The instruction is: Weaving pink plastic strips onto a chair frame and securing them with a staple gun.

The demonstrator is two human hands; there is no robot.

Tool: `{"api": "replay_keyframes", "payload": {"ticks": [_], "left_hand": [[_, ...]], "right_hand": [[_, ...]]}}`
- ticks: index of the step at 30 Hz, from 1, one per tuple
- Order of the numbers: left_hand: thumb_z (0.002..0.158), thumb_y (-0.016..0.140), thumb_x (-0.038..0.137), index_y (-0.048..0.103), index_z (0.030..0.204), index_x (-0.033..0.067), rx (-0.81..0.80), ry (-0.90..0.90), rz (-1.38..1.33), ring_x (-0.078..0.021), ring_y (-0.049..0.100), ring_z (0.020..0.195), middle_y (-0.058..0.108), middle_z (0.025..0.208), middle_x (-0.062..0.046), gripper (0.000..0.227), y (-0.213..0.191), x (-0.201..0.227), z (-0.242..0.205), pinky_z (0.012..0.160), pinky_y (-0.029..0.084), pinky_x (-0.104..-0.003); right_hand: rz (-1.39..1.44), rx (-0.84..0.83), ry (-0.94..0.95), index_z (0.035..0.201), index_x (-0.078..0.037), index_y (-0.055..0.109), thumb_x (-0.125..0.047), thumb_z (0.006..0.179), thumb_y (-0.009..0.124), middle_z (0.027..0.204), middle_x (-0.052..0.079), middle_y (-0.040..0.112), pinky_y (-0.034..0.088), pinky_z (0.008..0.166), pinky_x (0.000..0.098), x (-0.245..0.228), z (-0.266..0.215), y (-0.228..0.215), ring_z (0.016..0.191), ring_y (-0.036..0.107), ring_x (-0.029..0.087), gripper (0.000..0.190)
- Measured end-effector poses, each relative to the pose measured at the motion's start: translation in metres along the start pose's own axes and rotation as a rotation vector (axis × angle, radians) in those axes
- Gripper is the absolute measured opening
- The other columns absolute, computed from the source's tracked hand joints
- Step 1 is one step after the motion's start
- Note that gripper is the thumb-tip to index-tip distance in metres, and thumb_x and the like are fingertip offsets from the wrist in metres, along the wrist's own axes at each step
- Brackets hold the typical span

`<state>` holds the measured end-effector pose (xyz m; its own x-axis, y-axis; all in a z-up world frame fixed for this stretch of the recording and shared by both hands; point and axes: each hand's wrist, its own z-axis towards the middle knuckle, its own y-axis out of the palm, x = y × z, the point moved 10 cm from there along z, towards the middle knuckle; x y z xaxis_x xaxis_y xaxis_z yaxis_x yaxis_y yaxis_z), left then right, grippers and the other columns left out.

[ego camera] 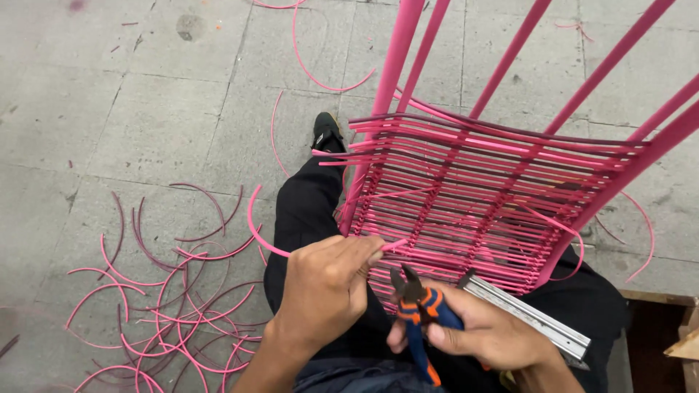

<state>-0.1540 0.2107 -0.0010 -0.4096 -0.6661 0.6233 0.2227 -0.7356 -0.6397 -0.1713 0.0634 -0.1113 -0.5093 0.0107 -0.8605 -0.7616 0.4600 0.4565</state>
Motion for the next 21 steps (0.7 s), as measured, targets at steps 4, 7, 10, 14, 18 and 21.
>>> {"api": "replay_keyframes", "payload": {"ticks": [4,7,10,14,18,21], "left_hand": [[0.078,0.066,-0.003,0.073,0.105,0.0026,-0.017,-0.004,-0.006,-0.0274,0.073,0.077,0.076,0.090,-0.009,0.029,0.004,-0.002,0.001,0.067,0.057,-0.039],[0.078,0.066,-0.003,0.073,0.105,0.0018,-0.037,0.018,-0.010,-0.0280,0.072,0.076,0.076,0.091,-0.011,0.028,0.009,0.000,0.001,0.067,0.057,-0.039],[0.077,0.066,-0.003,0.073,0.105,0.0001,-0.036,0.033,-0.042,-0.0284,0.072,0.076,0.077,0.094,-0.012,0.028,0.008,0.000,-0.001,0.067,0.057,-0.039],[0.079,0.065,-0.003,0.073,0.105,0.0001,-0.051,0.016,-0.168,-0.0267,0.075,0.078,0.076,0.091,-0.011,0.027,0.016,-0.003,-0.007,0.069,0.059,-0.036],[0.081,0.064,-0.003,0.074,0.103,0.0042,0.005,-0.011,-0.124,-0.0267,0.076,0.084,0.076,0.092,-0.010,0.025,0.029,-0.036,-0.016,0.074,0.060,-0.036],[0.083,0.064,-0.003,0.074,0.103,0.0047,0.053,-0.126,-0.068,-0.0271,0.077,0.081,0.077,0.090,-0.011,0.024,0.013,-0.060,0.001,0.073,0.060,-0.036]], "right_hand": [[0.047,0.007,-0.003,0.143,-0.002,0.047,-0.028,0.100,0.063,0.117,0.015,0.070,0.057,0.097,0.0371,-0.007,0.005,0.005,0.109,0.070,0.025,0.053],[0.080,0.075,0.032,0.136,-0.002,0.051,-0.028,0.097,0.067,0.107,0.012,0.069,0.058,0.085,0.0362,0.007,0.006,-0.001,0.097,0.071,0.023,0.050],[0.157,0.087,0.048,0.130,0.000,0.053,-0.025,0.093,0.075,0.098,0.010,0.067,0.057,0.074,0.0350,0.023,0.006,-0.002,0.083,0.069,0.022,0.051],[0.445,-0.119,-0.022,0.128,0.001,0.052,-0.019,0.091,0.086,0.093,0.010,0.065,0.055,0.070,0.0329,0.040,0.003,0.006,0.079,0.068,0.021,0.054],[0.472,-0.197,-0.030,0.127,0.001,0.054,-0.018,0.092,0.085,0.092,0.010,0.066,0.055,0.071,0.0327,0.032,0.004,-0.001,0.082,0.069,0.021,0.051],[0.206,-0.028,-0.040,0.124,0.003,0.057,-0.018,0.092,0.078,0.091,0.011,0.068,0.056,0.072,0.0352,0.018,0.024,-0.034,0.080,0.070,0.022,0.043]]}}
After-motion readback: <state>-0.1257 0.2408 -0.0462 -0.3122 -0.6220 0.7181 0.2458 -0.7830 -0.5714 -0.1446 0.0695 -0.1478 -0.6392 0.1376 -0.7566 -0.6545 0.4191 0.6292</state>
